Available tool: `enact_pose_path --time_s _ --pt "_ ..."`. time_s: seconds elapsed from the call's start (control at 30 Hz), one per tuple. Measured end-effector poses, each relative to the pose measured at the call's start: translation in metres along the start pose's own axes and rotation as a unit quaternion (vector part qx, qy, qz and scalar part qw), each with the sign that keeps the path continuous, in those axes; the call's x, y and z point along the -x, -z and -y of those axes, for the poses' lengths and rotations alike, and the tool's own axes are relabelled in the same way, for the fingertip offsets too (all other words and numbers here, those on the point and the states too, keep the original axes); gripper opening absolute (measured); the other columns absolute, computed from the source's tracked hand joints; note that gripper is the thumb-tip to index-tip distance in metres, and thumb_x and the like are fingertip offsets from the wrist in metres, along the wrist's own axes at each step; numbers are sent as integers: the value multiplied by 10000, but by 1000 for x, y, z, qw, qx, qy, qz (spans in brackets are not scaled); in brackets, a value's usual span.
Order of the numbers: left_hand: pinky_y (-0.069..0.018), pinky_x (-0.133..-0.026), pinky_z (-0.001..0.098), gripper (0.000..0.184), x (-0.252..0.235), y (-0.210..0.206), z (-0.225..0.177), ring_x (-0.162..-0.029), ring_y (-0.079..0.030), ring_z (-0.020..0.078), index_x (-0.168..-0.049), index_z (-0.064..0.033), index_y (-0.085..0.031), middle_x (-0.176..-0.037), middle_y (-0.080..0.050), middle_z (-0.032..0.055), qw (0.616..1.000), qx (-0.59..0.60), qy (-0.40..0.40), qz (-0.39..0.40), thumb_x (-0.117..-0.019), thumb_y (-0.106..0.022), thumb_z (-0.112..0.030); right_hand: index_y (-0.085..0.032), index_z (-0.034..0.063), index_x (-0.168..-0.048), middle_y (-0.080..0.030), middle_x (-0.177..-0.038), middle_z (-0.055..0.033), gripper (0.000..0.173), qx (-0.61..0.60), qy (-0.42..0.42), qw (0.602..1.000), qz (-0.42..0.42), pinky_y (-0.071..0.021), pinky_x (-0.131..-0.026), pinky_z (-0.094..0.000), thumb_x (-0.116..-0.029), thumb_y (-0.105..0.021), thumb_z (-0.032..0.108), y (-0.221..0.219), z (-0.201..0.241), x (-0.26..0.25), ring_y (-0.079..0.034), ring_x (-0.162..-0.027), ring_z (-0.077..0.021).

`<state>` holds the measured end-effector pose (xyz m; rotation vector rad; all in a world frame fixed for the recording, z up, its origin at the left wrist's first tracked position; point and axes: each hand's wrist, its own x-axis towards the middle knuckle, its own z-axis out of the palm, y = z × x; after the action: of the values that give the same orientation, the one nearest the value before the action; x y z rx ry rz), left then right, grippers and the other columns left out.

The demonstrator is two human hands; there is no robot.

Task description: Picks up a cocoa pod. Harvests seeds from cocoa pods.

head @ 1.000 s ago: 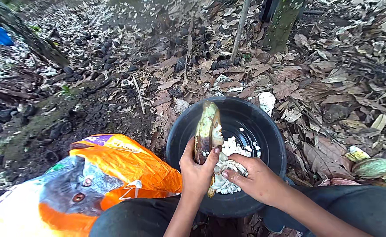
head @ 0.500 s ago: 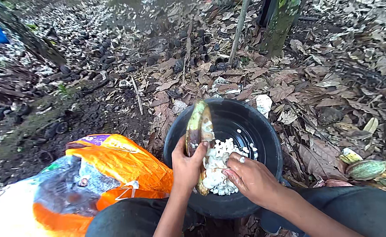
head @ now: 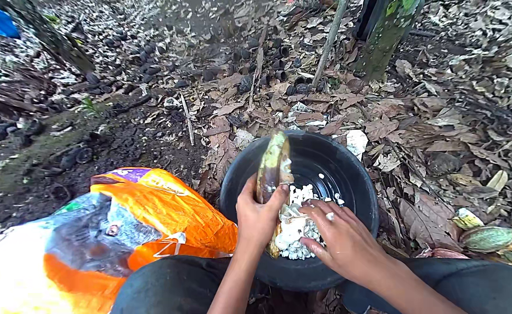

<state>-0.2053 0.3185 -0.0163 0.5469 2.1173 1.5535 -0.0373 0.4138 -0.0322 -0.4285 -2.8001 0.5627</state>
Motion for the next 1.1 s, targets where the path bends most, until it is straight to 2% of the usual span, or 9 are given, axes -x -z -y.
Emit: enact_pose_path --time_s 0.03,0.1,0.27,0.43,0.5,0.67,0.83,1.0,1.1 --pt "-595 -653 327 505 1 -4 3 -726 -692 120 -1252 -135 -647 -861 -701 19 1000 -9 8 6 -829 -736 -395 -614 163 -1374 -630 -1374 -139 609 9 6 1000 7 -551 -896 -547 -854 -757 446 -3 5 0 -645 -1190 -358" --pt "-589 -664 329 514 3 -12 7 -733 -687 120 -1252 -123 -644 -867 -697 29 999 -14 27 14 -840 -735 -416 -632 190 -1366 -618 -1376 -178 674 38 28 999 8 -537 -919 -566 -777 -819 459 -10 12 2 -625 -1218 -384" --pt "-603 -753 349 510 7 -21 15 -829 -711 133 -1228 -101 -655 -925 -716 46 998 -5 59 27 -833 -737 -413 -719 158 -1170 -659 -1241 -180 536 77 45 995 31 -544 -867 -540 -686 -885 317 -14 12 -2 -644 -1144 -375" --pt "-598 -724 334 461 12 -26 18 -794 -703 131 -1208 -73 -662 -896 -710 53 996 5 76 40 -866 -719 -377 -726 133 -1082 -659 -1225 -121 437 45 52 996 65 -524 -811 -522 -764 -769 429 -12 8 -3 -631 -1142 -335" --pt "-598 -716 334 454 12 -28 20 -787 -704 134 -1207 -69 -662 -889 -709 56 996 14 78 31 -871 -717 -370 -702 87 -1070 -649 -1224 -142 419 23 31 996 74 -539 -780 -503 -770 -787 367 -15 9 -5 -634 -1123 -348" --pt "-590 -745 332 491 10 -28 22 -822 -699 120 -1222 -78 -654 -910 -707 43 998 -4 61 18 -848 -717 -390 -643 57 -1267 -611 -1287 -201 436 -32 -35 985 165 -590 -747 -493 -885 -747 239 -9 13 -10 -653 -1089 -398" --pt "-592 -754 317 481 11 -28 21 -831 -703 106 -1221 -81 -657 -922 -713 34 998 -8 54 19 -847 -718 -377 -632 62 -1259 -642 -1246 -194 374 -104 -53 976 183 -577 -747 -537 -909 -685 184 -8 9 -10 -702 -946 -384" --pt "-595 -726 314 461 12 -29 20 -801 -702 115 -1220 -69 -659 -902 -709 41 998 -1 47 32 -866 -710 -360 -643 53 -1233 -668 -1231 -197 335 -168 -100 966 170 -569 -783 -543 -903 -669 102 -5 8 -11 -706 -959 -378" --pt "-589 -726 308 492 12 -29 18 -797 -694 98 -1229 -79 -660 -897 -706 28 999 -25 36 22 -845 -715 -380 -614 45 -1246 -689 -1132 -179 354 -219 -158 953 138 -568 -830 -507 -894 -651 53 -8 11 -8 -701 -975 -340"
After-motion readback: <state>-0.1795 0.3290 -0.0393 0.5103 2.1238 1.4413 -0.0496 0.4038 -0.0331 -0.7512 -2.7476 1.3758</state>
